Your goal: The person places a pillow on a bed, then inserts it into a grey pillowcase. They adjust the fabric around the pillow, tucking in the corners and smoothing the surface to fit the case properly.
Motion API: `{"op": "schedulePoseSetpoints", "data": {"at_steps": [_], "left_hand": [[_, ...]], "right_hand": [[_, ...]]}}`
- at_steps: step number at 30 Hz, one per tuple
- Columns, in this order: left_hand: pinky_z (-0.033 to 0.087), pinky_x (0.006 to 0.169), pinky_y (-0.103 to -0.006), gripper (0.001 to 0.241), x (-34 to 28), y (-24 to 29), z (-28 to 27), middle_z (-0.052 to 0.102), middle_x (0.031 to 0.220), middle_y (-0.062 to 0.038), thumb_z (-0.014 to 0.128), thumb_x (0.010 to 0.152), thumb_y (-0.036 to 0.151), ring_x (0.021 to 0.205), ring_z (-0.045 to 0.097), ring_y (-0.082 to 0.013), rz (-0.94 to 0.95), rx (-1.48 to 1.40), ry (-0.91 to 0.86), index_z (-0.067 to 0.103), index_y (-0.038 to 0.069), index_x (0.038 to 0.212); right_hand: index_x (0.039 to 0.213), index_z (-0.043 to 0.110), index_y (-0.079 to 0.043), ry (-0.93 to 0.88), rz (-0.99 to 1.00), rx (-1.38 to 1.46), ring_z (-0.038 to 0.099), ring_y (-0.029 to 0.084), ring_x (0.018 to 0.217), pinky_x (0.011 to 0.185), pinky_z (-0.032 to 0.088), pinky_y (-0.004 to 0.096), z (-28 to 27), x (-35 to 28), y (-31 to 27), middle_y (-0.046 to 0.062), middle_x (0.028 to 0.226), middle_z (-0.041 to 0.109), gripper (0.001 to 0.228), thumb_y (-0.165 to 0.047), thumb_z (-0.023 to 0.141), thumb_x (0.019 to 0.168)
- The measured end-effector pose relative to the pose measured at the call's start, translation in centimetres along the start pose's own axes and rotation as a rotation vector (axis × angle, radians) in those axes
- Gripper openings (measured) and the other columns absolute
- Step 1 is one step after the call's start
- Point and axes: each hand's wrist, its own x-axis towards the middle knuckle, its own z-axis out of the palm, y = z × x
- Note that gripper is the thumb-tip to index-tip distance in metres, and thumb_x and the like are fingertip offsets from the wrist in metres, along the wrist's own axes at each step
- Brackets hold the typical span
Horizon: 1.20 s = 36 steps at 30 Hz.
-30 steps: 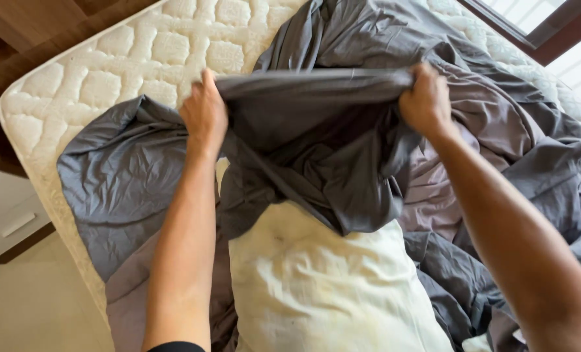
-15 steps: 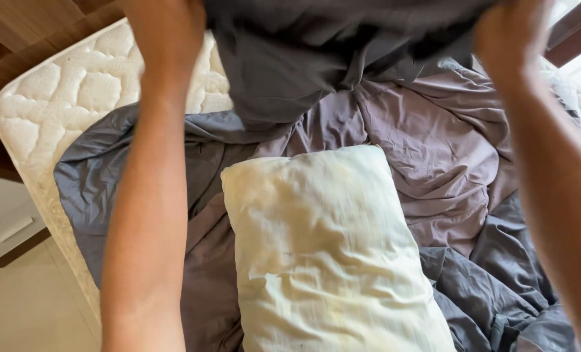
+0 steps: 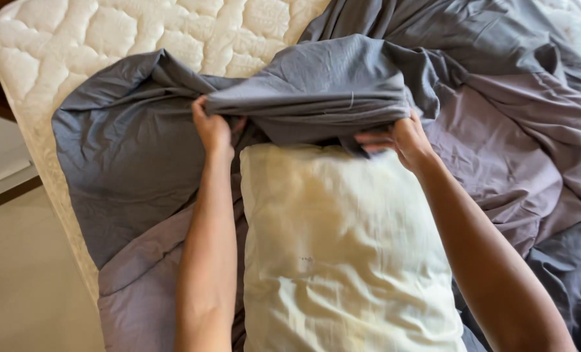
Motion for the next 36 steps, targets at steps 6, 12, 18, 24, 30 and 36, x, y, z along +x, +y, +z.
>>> {"op": "schedulePoseSetpoints", "data": {"at_steps": [6,12,18,24,30,36], "left_hand": [[0.048,0.097,-0.0450,0.030,-1.1,-2.9,-1.7,0.058,0.128,-0.009,0.044,0.103,0.010,0.113,0.059,-0.0248,-0.141,-0.911,0.282,0.049,0.018,0.132],[0.047,0.102,-0.0413,0.046,-8.4,-10.2,-7.1,0.066,0.119,-0.023,0.044,0.083,-0.015,0.113,0.063,-0.0386,0.141,0.263,0.201,0.056,-0.001,0.125],[0.051,0.096,-0.0495,0.054,-17.0,-14.0,-12.9,0.059,0.131,-0.037,0.056,0.086,-0.009,0.122,0.059,-0.0498,0.133,0.689,-0.254,0.051,-0.008,0.140],[0.044,0.099,-0.0523,0.050,-25.3,-1.1,-10.0,0.063,0.119,-0.027,0.075,0.079,0.008,0.113,0.059,-0.0434,0.552,0.872,-0.071,0.058,-0.006,0.123],[0.036,0.106,-0.0497,0.065,-28.1,3.7,4.3,0.062,0.118,-0.024,0.079,0.082,0.036,0.116,0.055,-0.0403,0.830,0.591,-0.443,0.057,-0.004,0.128],[0.035,0.104,-0.0523,0.032,-27.0,-4.4,10.3,0.063,0.106,-0.015,0.069,0.085,0.026,0.110,0.056,-0.0338,0.808,0.866,-0.539,0.063,0.006,0.109]], "right_hand": [[0.148,0.036,-0.010,-0.426,-0.514,0.559,0.061,0.031,0.125,0.106,0.055,0.055,3.4,4.7,6.7,0.016,0.144,0.052,0.040,-0.019,0.039,0.109],[0.154,0.032,0.000,0.000,-0.911,-0.701,0.056,0.052,0.125,0.106,0.044,0.052,1.4,4.2,11.7,0.038,0.132,0.058,0.076,-0.001,0.050,0.080],[0.149,0.050,-0.005,0.215,-0.723,-0.695,0.061,0.054,0.104,0.090,0.047,0.056,1.7,-0.4,9.2,0.035,0.110,0.067,0.053,-0.007,0.051,0.095],[0.139,0.056,-0.003,0.218,-0.854,-0.483,0.066,0.049,0.105,0.087,0.052,0.052,2.4,-3.2,9.0,0.030,0.110,0.070,0.042,-0.010,0.051,0.098],[0.123,0.067,-0.008,0.187,-0.676,-0.611,0.067,0.047,0.094,0.080,0.050,0.053,3.3,-6.2,5.8,0.026,0.095,0.072,0.034,-0.016,0.064,0.089],[0.105,0.072,-0.006,0.277,-0.683,-0.602,0.071,0.043,0.088,0.076,0.054,0.048,-0.9,-3.1,4.9,0.026,0.092,0.072,0.021,-0.017,0.072,0.088]]}}
